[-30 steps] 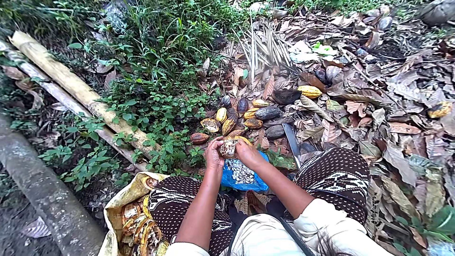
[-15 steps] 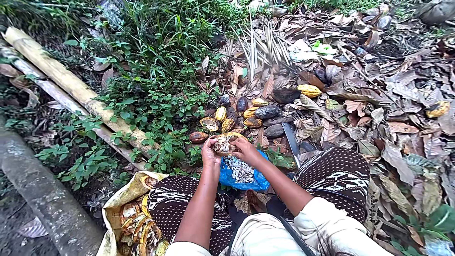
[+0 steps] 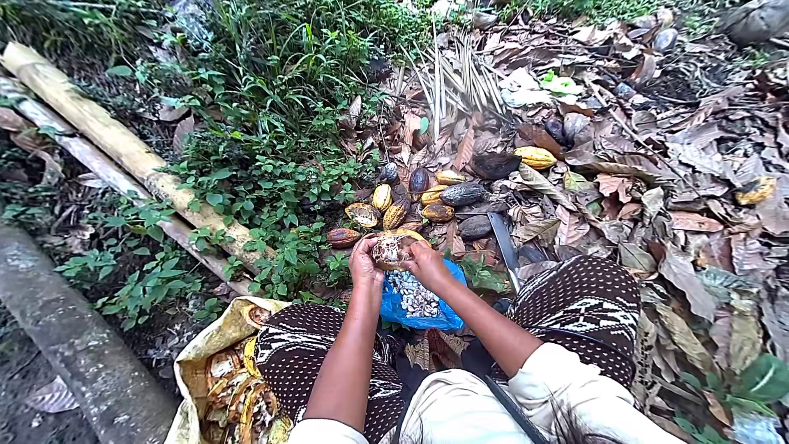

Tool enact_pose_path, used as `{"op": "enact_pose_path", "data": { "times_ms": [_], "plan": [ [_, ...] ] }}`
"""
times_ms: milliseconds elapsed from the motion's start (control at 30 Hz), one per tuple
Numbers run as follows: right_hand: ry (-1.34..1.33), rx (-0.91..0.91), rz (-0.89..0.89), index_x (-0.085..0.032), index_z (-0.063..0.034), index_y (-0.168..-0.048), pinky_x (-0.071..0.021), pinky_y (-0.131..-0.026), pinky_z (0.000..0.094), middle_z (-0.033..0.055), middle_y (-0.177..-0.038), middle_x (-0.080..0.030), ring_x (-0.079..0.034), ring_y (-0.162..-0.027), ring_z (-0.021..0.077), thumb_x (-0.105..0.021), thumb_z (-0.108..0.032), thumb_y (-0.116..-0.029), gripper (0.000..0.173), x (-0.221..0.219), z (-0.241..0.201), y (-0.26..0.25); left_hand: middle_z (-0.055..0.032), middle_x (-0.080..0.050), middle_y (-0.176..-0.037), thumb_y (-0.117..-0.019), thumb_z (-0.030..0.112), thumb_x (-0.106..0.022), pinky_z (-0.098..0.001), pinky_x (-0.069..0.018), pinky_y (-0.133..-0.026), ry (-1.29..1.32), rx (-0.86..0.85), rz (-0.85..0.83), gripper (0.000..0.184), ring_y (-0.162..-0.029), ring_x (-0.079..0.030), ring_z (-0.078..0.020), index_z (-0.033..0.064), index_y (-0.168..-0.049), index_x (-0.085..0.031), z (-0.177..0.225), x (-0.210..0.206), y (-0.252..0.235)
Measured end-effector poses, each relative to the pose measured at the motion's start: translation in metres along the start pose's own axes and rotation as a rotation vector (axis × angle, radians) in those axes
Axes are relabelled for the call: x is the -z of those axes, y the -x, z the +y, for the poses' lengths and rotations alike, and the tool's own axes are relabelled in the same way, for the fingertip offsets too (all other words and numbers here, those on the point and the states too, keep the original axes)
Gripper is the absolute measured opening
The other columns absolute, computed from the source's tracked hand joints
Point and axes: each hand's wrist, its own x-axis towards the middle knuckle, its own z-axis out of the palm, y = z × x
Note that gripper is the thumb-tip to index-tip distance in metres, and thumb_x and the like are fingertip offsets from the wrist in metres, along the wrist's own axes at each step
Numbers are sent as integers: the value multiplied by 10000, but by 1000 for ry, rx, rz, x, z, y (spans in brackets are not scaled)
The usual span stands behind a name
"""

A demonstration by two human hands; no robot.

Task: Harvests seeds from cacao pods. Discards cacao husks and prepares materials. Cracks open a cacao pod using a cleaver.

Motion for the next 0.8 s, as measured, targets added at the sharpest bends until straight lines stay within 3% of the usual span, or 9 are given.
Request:
{"op": "enact_pose_path", "data": {
  "times_ms": [67, 133, 200, 267, 367, 433, 533, 667, 800],
  "plan": [
    [-106, -33, -11, -638, 95, -1153, -550, -942, 509, 277, -1218, -622, -672, -1027, 380, -640, -101, -1012, 241, 2, 4, -1, -129, -653, -924, -935, 39, -559, -420, -561, -739, 10, -12, 43, 144, -823, -651, -228, 24, -1069, -612, 2, 1, -2],
    [-246, -105, -69, -625, 71, -1144, -595, -730, 412, 228, -1112, -632, -669, -756, 260, -601, -101, -1036, 204, 6, 13, -3, -123, -646, -926, -928, 44, -570, -423, -561, -742, 39, -31, 87, 139, -828, -647, -226, 28, -1062, -603, 7, 3, -2],
    [-433, -215, -162, -599, 57, -1173, -569, -622, 320, 162, -993, -631, -611, -622, 155, -557, -130, -1068, 219, 11, 20, -5, -117, -643, -914, -933, 54, -553, -416, -564, -739, 90, -41, 105, 115, -822, -649, -221, 37, -1041, -589, 10, 6, -5],
    [-621, -324, -247, -595, 21, -1221, -548, -581, 270, 108, -963, -644, -596, -606, 110, -494, -185, -1101, 259, 14, 28, -7, -124, -638, -907, -930, 52, -543, -418, -568, -740, 114, -47, 127, 108, -816, -650, -223, 34, -1030, -580, 13, 5, -7],
    [-840, -449, -324, -550, -53, -1282, -538, -548, 269, 76, -940, -661, -622, -625, 127, -438, -230, -1120, 265, 11, 42, -10, -147, -638, -953, -930, 48, -551, -442, -566, -768, 112, -36, 142, 154, -856, -649, -242, 14, -1076, -582, 14, 4, -5],
    [-947, -481, -338, -497, -77, -1354, -550, -587, 292, 98, -995, -669, -646, -673, 155, -399, -144, -1113, 268, 8, 47, -10, -147, -639, -948, -926, 49, -556, -436, -566, -760, 108, -34, 151, 149, -852, -651, -241, 13, -1067, -584, 15, 3, -4],
    [-1056, -467, -347, -447, -92, -1418, -547, -650, 298, 123, -1114, -673, -665, -762, 168, -366, 25, -1016, 426, 6, 53, -8, -148, -644, -940, -921, 51, -568, -438, -571, -752, 119, -22, 158, 143, -844, -657, -245, 13, -1057, -588, 16, 2, -4],
    [-1134, -422, -347, -499, -63, -1346, -542, -638, 238, 104, -1072, -711, -667, -726, 122, -411, 78, -1029, 357, 4, 56, -6, -148, -641, -955, -923, 56, -565, -444, -567, -765, 122, -22, 159, 149, -858, -653, -251, 14, -1065, -585, 17, 1, -3],
    [-1097, -396, -368, -551, -36, -1256, -484, -564, 199, 83, -1008, -719, -605, -643, 71, -360, 93, -1018, 332, 0, 55, -7, -152, -642, -975, -929, 53, -563, -445, -564, -776, 116, -19, 149, 167, -874, -651, -250, 7, -1087, -584, 18, 1, -1]
  ]
}}
